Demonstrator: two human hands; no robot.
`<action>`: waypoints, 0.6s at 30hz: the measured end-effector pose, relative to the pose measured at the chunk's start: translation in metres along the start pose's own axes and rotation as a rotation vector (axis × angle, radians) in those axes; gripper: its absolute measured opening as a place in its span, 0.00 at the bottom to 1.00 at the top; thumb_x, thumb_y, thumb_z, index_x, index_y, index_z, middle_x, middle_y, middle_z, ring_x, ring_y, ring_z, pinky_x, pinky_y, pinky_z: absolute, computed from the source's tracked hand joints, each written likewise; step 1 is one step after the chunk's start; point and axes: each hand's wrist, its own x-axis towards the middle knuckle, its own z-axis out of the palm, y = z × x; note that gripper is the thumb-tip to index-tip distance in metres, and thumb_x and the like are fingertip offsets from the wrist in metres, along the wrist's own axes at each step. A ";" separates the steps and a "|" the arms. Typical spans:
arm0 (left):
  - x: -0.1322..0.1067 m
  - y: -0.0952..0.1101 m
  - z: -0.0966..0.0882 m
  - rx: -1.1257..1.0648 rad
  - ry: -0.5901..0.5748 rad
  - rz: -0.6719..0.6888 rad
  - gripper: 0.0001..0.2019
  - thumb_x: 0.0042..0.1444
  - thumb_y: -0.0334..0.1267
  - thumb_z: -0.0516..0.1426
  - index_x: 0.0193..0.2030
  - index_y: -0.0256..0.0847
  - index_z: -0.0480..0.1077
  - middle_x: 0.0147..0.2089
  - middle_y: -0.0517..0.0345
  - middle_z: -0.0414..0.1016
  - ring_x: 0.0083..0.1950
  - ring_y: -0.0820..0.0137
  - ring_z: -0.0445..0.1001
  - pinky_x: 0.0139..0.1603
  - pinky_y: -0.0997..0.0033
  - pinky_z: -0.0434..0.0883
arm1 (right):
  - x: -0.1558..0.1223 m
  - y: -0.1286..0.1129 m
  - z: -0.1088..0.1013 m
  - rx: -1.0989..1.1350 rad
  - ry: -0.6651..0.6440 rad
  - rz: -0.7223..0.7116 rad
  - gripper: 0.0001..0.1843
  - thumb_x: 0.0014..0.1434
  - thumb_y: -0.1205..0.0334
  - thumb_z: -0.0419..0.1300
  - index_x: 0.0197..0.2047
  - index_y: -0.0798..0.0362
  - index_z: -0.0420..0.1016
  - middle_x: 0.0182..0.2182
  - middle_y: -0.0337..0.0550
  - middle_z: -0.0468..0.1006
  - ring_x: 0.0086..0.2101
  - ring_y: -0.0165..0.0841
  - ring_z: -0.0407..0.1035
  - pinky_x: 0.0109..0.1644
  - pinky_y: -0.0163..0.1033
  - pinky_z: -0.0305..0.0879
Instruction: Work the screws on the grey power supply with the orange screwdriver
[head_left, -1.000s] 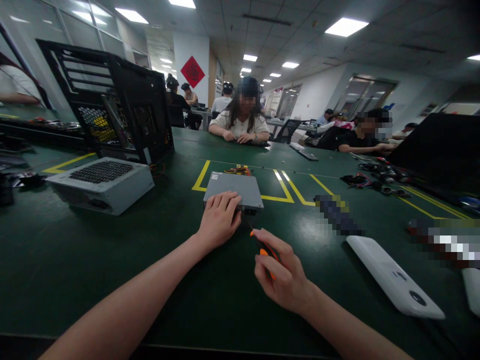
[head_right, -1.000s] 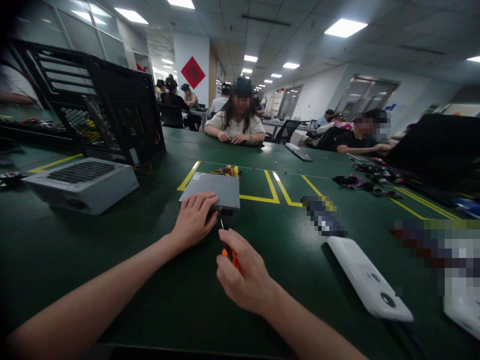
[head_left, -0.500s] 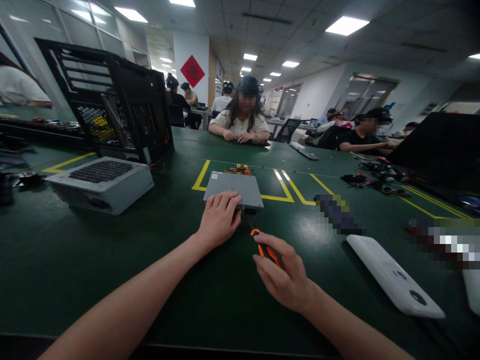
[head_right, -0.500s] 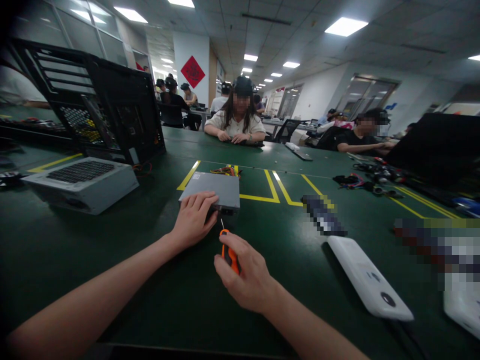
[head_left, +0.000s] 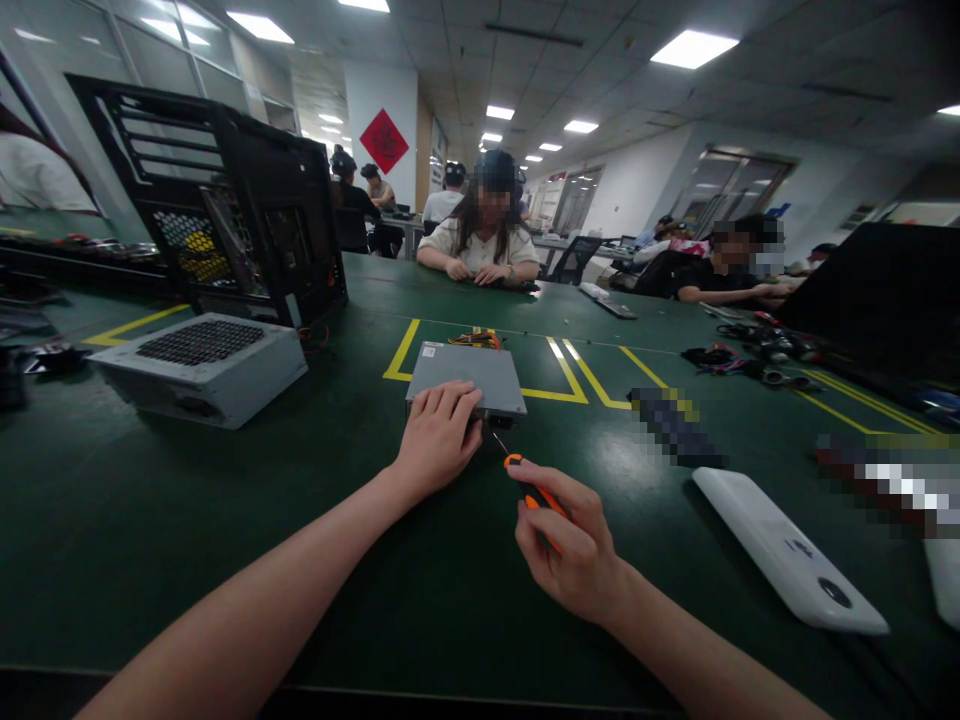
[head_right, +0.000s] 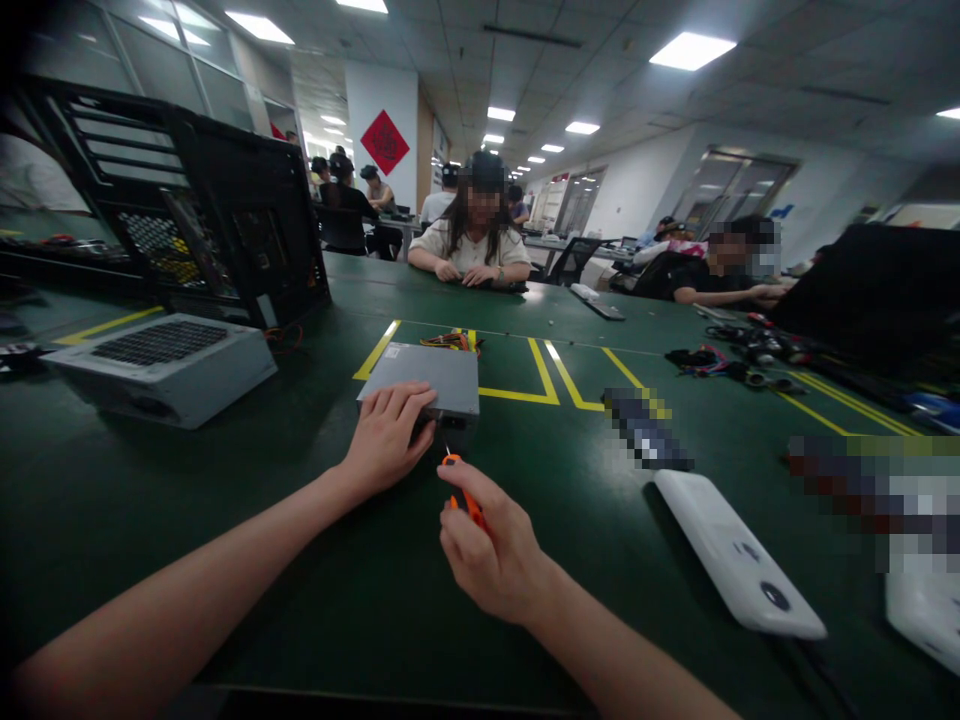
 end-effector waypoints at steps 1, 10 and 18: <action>0.000 0.000 0.000 0.001 -0.001 -0.002 0.15 0.55 0.37 0.50 0.51 0.41 0.61 0.53 0.51 0.64 0.56 0.62 0.60 0.54 0.59 0.57 | 0.000 0.000 0.000 -0.016 0.022 -0.002 0.12 0.49 0.77 0.55 0.37 0.55 0.63 0.48 0.52 0.62 0.49 0.37 0.63 0.44 0.42 0.71; 0.000 -0.001 -0.001 0.011 -0.007 0.004 0.15 0.56 0.37 0.50 0.51 0.41 0.61 0.54 0.51 0.64 0.55 0.62 0.60 0.54 0.59 0.56 | -0.004 0.003 0.000 -0.017 -0.044 0.000 0.12 0.49 0.76 0.55 0.38 0.55 0.65 0.51 0.53 0.60 0.49 0.39 0.62 0.45 0.44 0.70; 0.000 0.000 0.000 0.010 0.006 0.007 0.15 0.55 0.37 0.50 0.50 0.41 0.62 0.53 0.51 0.65 0.55 0.62 0.60 0.53 0.59 0.57 | 0.006 0.001 -0.003 -0.068 -0.040 -0.108 0.12 0.49 0.77 0.55 0.38 0.57 0.66 0.47 0.54 0.61 0.48 0.38 0.62 0.44 0.41 0.71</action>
